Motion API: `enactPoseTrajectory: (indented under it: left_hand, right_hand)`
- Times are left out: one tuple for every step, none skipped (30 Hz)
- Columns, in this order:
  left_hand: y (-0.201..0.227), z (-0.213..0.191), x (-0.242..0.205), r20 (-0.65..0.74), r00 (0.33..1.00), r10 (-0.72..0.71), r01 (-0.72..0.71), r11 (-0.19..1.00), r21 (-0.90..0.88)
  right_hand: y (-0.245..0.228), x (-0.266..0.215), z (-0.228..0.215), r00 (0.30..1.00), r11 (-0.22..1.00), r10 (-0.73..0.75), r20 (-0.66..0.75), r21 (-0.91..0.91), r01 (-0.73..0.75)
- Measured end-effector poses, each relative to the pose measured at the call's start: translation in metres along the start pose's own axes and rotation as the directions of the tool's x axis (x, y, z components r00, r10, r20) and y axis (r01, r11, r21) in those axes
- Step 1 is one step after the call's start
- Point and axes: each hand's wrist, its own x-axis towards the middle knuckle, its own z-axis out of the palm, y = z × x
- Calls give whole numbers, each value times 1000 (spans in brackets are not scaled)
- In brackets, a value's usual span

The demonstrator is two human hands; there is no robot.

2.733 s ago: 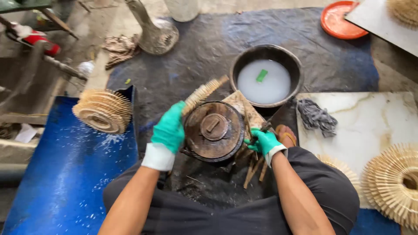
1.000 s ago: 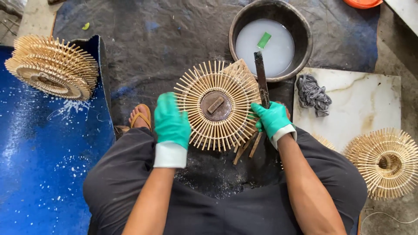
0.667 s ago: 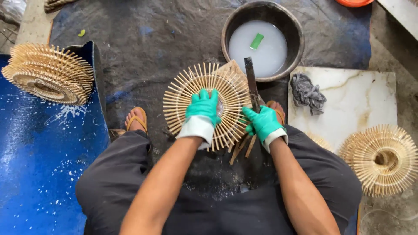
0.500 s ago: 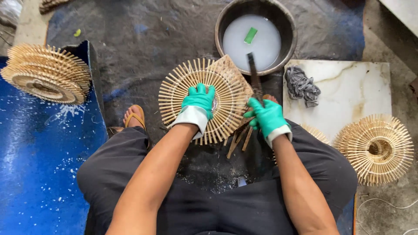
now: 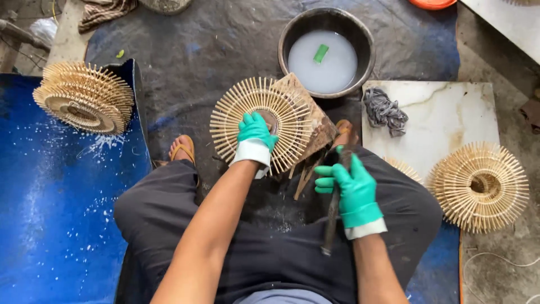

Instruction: Aligning and shaping slats on a circular bamboo structure using a metal tool in a workshop.

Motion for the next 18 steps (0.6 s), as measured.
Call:
enactPoseTrajectory:
  left_hand:
    - [-4, 4, 1, 4, 1000, -3, 3, 1000, 0]
    - [-9, 9, 2, -6, 1000, 12, -12, 999, -36]
    - [-13, 13, 4, -20, 999, 25, -26, 997, -72]
    - [-19, 22, 7, -17, 1000, 21, -22, 997, -73]
    - [-24, 31, 13, -103, 988, 118, -122, 992, -30]
    - [-29, 38, 19, -182, 959, 216, -216, 976, 21]
    - [-27, 33, 16, -188, 959, 213, -213, 977, 19]
    - [-25, 28, 14, -149, 978, 147, -151, 988, -17]
    - [-25, 24, 10, -104, 992, 78, -83, 995, -53]
    - [-27, 23, 8, -106, 992, 71, -77, 995, -58]
    - [-30, 23, 5, -115, 989, 95, -104, 992, -72]
    - [-32, 23, 2, -124, 985, 119, -130, 988, -87]
    - [-33, 21, -1, -119, 986, 117, -128, 988, -87]
    - [-34, 18, -3, -122, 985, 126, -143, 980, -140]
    - [-34, 15, -3, -130, 983, 133, -157, 968, -194]
    - [-37, 19, -1, -130, 983, 129, -153, 968, -196]
    - [-42, 22, 4, -134, 972, 195, -213, 967, -140]
    - [-47, 25, 9, -133, 956, 260, -272, 959, -83]
  right_hand:
    - [8, 1, -2, 1000, 1000, 5, 0, -1, -5]
    - [16, 2, -4, 999, 999, 50, 10, -11, -50]
    - [23, 4, -5, 995, 995, 94, 21, -22, -94]
    - [26, 5, -6, 995, 995, 98, 23, -24, -98]
    - [27, 9, -5, 995, 995, 98, -5, -27, -98]
    - [28, 12, -5, 995, 995, 99, -33, -29, -100]
    - [28, 20, -7, 995, 995, 95, -27, -32, -96]
    - [28, 29, -9, 994, 994, 82, -69, -73, -87]
    - [29, 37, -10, 991, 990, 70, -110, -118, -83]
    - [19, 45, -2, 992, 989, 70, -104, -124, -83]
    - [10, 50, 5, 993, 986, 42, -107, -159, -59]
    - [2, 56, 12, 994, 980, 13, -110, -194, -34]
    - [0, 65, 19, 994, 980, 17, -111, -195, -39]
    - [-1, 75, 26, 986, 956, -1, -166, -288, -48]
    - [-4, 86, 33, 976, 923, -29, -214, -381, -56]
    - [21, 109, 23, 977, 922, -28, -211, -383, -56]
    - [47, 133, 16, 983, 901, -123, -136, -430, 54]
    - [72, 158, 9, 975, 868, -214, -55, -468, 164]
